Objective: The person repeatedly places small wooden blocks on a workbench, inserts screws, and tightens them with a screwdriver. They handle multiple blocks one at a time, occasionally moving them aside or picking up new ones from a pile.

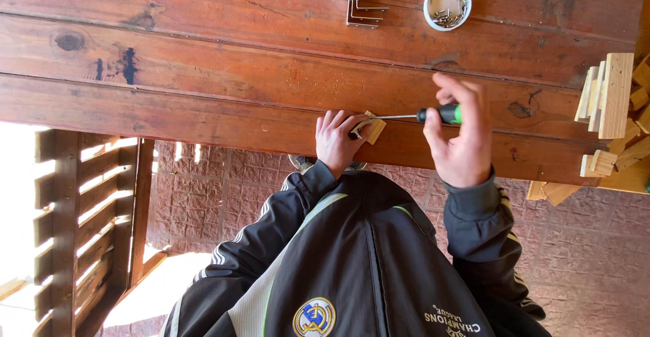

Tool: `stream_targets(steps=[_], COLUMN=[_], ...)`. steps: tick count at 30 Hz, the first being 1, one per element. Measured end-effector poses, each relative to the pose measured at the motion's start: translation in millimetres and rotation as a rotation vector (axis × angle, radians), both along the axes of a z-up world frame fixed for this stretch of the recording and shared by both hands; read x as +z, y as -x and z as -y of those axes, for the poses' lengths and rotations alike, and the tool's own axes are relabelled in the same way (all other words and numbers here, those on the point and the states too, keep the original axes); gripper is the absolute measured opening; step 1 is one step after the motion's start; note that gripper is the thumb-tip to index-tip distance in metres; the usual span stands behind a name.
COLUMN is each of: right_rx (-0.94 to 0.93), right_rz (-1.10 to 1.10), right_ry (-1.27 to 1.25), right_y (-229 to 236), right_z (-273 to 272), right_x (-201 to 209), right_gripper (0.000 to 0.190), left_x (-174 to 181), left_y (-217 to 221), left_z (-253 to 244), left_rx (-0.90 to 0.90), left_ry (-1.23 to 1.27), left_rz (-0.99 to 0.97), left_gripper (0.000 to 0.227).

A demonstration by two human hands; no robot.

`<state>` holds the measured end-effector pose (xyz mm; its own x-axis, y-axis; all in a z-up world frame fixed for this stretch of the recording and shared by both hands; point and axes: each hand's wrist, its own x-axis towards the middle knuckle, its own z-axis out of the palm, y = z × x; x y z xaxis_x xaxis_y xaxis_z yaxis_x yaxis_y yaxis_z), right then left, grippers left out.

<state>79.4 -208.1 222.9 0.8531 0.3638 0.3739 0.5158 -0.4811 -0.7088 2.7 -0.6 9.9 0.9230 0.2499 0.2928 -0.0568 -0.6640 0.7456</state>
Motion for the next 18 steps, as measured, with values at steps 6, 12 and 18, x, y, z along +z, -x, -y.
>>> stream_targets(steps=[6,12,18], right_rx=[-0.123,-0.434,-0.458], right_rz=[-0.211,-0.25,-0.346], right_ry=[-0.246,-0.556,-0.328], right_y=[-4.9,1.0,26.0], right_z=[52.6,130.9,149.8], right_x=[-32.7,-158.8,-198.8], right_gripper=[0.06,0.027,0.029], left_x=[-6.0,-0.1,10.8], left_y=[2.2,-2.0,-5.4], left_z=[2.1,2.0,6.1], left_rx=[-0.026,-0.059,-0.023], left_ry=[-0.045,-0.048,-0.011], left_rz=[-0.086,-0.167,-0.136], left_gripper=[0.021,0.019,0.008])
